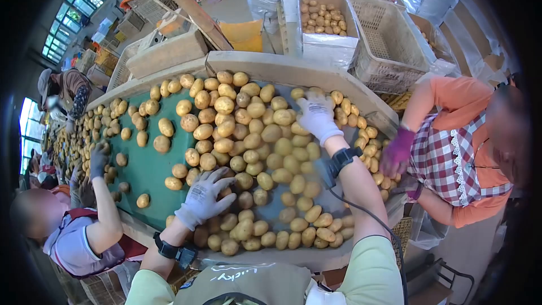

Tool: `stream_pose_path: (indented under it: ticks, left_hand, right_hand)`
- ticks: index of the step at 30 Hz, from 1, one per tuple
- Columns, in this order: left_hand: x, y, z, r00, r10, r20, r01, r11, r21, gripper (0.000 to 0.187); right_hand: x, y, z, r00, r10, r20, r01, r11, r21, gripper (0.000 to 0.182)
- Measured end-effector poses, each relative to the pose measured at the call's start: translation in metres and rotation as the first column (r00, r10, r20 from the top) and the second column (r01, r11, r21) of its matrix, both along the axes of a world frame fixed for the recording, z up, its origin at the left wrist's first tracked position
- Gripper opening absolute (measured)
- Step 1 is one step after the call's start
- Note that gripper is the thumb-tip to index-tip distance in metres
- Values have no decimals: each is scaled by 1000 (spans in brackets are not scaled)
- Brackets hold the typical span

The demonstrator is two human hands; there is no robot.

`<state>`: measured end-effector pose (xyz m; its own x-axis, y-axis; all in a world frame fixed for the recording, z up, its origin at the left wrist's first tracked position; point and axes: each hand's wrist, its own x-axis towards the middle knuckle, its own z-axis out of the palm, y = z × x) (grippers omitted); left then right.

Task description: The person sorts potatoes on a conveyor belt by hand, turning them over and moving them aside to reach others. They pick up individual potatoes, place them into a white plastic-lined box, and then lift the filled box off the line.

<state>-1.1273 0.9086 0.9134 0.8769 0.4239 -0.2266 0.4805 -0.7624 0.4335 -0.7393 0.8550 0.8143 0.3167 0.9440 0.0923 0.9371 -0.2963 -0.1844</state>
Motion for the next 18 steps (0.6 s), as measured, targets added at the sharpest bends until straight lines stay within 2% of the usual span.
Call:
stream_pose_path:
  ticks: [1,3,4,5,7,8,9,11,12,15,16,17,18]
  left_hand:
    - [2,2,0,1000,-4,9,4,1000,22,47]
    - [3,4,-1,1000,-15,11,15,1000,22,47]
    - [3,4,-2,1000,-20,19,19,999,39,47]
    - [3,5,-4,999,-23,32,22,998,61,48]
    - [1,5,-7,998,-32,50,29,997,71,48]
    - [1,5,-8,997,-40,68,34,996,79,48]
    - [1,4,-9,996,-35,77,29,996,81,48]
    - [3,1,-10,998,0,55,-4,997,71,48]
    - [4,-1,-10,999,12,48,-15,998,67,48]
    - [7,0,-8,1000,6,1,-7,997,79,49]
    - [5,2,-10,1000,1,31,-4,997,71,49]
    - [2,4,-13,999,-3,47,-1,997,72,49]
    - [-1,6,-15,998,-7,63,2,997,73,49]
  right_hand:
    - [-5,-2,-4,1000,-2,-3,2,1000,-3,53]
    - [-29,-5,-3,974,101,-203,-111,993,-36,49]
    - [-37,-8,9,976,42,-214,-71,988,-133,55]
    - [-36,-11,10,976,40,-212,-69,989,-132,55]
    - [-35,-17,11,938,-85,-337,-58,918,-393,66]
    - [-38,-21,2,935,-81,-346,-56,929,-366,75]
    - [-46,-25,-5,938,-76,-337,-56,929,-366,75]
    - [-67,-31,-13,967,-142,-213,78,956,-282,73]
    - [-74,-29,6,921,-214,-326,101,939,-329,73]
    - [-84,-34,-14,905,-225,-362,126,953,-276,74]
    - [-89,-38,-13,925,-177,-336,132,979,-153,65]
    - [-90,-43,-13,926,-169,-337,126,981,-147,65]
    - [-88,-47,-4,923,-31,-382,1,997,-80,58]
